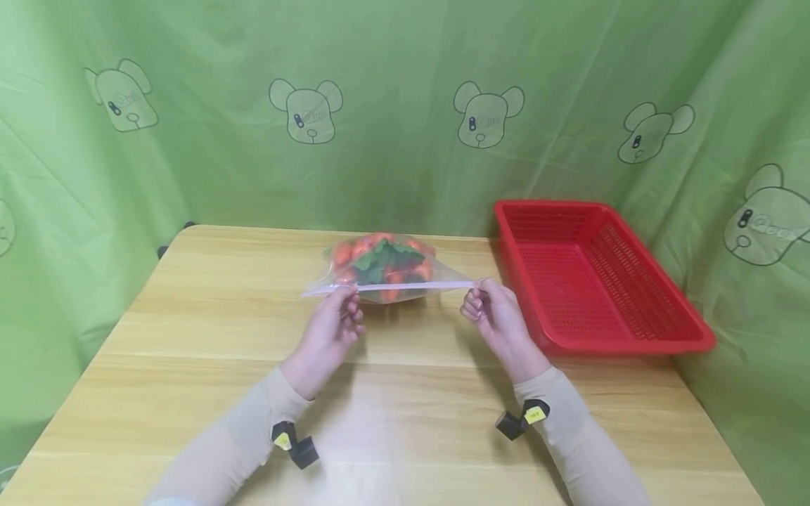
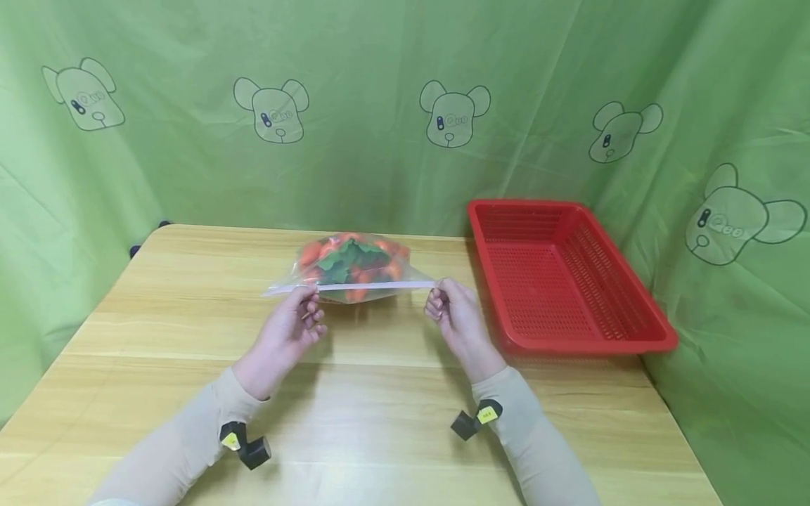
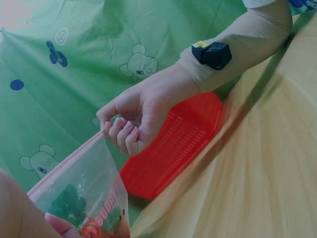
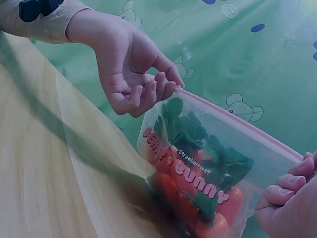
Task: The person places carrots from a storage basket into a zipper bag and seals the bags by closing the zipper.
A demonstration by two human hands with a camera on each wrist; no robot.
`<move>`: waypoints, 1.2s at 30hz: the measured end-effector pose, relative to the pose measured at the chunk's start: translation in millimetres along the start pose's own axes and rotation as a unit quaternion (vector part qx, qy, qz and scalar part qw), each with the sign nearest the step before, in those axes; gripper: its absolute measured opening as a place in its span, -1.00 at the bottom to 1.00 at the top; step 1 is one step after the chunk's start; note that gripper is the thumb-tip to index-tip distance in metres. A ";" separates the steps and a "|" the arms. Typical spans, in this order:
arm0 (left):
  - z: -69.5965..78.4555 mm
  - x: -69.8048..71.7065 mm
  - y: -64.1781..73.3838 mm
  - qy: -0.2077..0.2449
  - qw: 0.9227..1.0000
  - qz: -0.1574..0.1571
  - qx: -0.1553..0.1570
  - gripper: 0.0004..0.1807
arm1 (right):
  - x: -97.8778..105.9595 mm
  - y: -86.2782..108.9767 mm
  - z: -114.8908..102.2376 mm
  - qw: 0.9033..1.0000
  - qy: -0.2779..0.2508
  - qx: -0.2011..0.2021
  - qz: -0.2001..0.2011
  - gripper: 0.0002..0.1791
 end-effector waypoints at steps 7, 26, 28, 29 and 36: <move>6.9 10.7 0.0 0.014 1.000 -0.003 0.003 -0.92 | -0.7 0.1 1.0 1.000 -0.002 -0.006 0.003 -0.58; 30.9 46.1 4.9 0.004 1.000 0.009 -0.002 -0.85 | 0.5 1.2 1.9 1.000 0.003 0.003 0.009 -0.58; 33.3 48.9 6.1 -0.003 1.000 0.008 -0.007 -0.84 | 0.1 1.2 1.6 1.000 0.004 0.008 0.009 -0.59; 34.2 50.2 6.5 -0.005 1.000 0.009 -0.009 -0.83 | -0.2 1.3 1.6 1.000 0.005 0.010 0.009 -0.59; 38.2 53.3 4.0 -0.018 1.000 0.002 -0.006 -0.77 | -2.3 2.5 3.1 1.000 0.009 0.005 0.004 -0.60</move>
Point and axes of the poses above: each hand's wrist, its own y-axis away from the middle knuckle, its own x-axis out of the back of the hand, z = x × y, the point moved 7 cm from there along -y, towards the middle knuckle, and after that the axes turned 6 degrees about z, right-handed, at the moved point
